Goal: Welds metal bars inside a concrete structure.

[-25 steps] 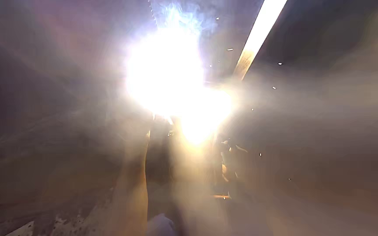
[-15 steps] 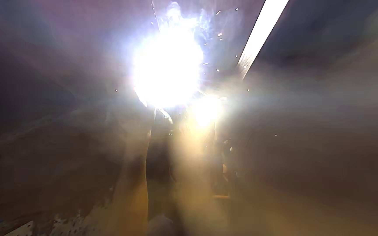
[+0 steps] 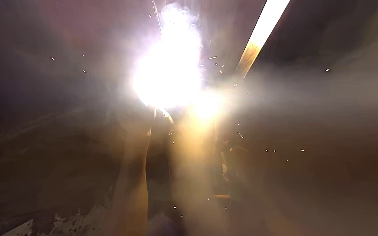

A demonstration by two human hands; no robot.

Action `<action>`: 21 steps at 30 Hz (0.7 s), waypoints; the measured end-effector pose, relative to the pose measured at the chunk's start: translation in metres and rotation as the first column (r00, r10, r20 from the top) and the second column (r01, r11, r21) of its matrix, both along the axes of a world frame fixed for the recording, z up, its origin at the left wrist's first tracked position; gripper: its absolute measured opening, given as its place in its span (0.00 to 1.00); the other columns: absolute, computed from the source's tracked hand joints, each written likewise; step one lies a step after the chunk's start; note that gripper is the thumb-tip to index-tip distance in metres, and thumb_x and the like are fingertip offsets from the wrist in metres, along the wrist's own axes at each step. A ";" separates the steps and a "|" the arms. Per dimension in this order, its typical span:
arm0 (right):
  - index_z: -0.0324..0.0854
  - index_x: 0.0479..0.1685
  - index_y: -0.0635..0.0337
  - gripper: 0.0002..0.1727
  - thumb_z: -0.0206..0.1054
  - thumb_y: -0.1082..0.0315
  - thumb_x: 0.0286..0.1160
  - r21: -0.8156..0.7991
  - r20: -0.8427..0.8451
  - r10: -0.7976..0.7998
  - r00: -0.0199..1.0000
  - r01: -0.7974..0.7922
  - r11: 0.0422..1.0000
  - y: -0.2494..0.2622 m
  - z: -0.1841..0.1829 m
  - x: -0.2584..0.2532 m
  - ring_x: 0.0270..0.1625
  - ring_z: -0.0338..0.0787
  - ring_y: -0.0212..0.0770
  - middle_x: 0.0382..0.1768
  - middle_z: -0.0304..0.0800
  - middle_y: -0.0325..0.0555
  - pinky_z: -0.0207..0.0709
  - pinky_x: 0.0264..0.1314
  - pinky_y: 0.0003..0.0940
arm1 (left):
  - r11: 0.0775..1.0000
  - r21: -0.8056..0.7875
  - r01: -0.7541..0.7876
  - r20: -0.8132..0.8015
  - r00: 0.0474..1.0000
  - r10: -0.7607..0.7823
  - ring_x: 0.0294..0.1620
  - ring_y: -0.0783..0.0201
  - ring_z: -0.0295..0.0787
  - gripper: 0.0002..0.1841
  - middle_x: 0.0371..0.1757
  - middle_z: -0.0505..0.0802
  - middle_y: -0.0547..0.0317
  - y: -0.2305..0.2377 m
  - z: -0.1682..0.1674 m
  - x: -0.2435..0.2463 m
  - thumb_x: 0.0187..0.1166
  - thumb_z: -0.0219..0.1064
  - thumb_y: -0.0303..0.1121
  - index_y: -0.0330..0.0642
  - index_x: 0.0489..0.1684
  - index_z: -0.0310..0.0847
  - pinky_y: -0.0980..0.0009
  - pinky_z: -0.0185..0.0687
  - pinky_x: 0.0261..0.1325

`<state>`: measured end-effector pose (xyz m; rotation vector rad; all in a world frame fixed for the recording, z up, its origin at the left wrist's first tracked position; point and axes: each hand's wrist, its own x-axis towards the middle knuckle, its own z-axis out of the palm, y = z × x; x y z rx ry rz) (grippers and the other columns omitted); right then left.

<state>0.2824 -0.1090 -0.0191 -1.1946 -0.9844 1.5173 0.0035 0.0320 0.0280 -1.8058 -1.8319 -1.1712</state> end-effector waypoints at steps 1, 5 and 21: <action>0.76 0.51 0.59 0.21 0.51 0.49 0.90 0.024 -0.013 -0.004 1.000 0.004 1.000 0.000 -0.004 0.002 0.14 0.79 0.31 0.20 0.80 0.34 0.79 0.16 0.27 | 1.000 -0.027 0.014 0.020 1.000 -0.014 0.80 0.34 0.72 0.31 0.77 0.79 0.31 -0.007 -0.005 0.000 0.73 0.68 0.38 0.32 0.76 0.75 0.39 0.65 0.80; 0.74 0.51 0.59 0.22 0.53 0.47 0.87 -0.024 -0.011 -0.004 1.000 0.003 1.000 0.003 -0.004 0.002 0.15 0.80 0.30 0.19 0.80 0.32 0.79 0.16 0.27 | 0.942 -0.331 0.047 0.200 0.980 0.021 0.81 0.38 0.73 0.26 0.79 0.78 0.33 -0.039 0.008 0.011 0.83 0.68 0.36 0.30 0.76 0.74 0.42 0.67 0.80; 0.76 0.47 0.56 0.35 0.56 0.28 0.78 -0.010 0.022 0.061 0.998 -0.060 0.998 0.004 -0.008 0.005 0.15 0.80 0.34 0.19 0.81 0.37 0.81 0.17 0.31 | 0.988 -0.098 -0.122 -0.061 0.991 0.117 0.74 0.44 0.80 0.24 0.67 0.90 0.50 0.009 0.009 0.004 0.84 0.50 0.44 0.48 0.72 0.81 0.45 0.74 0.69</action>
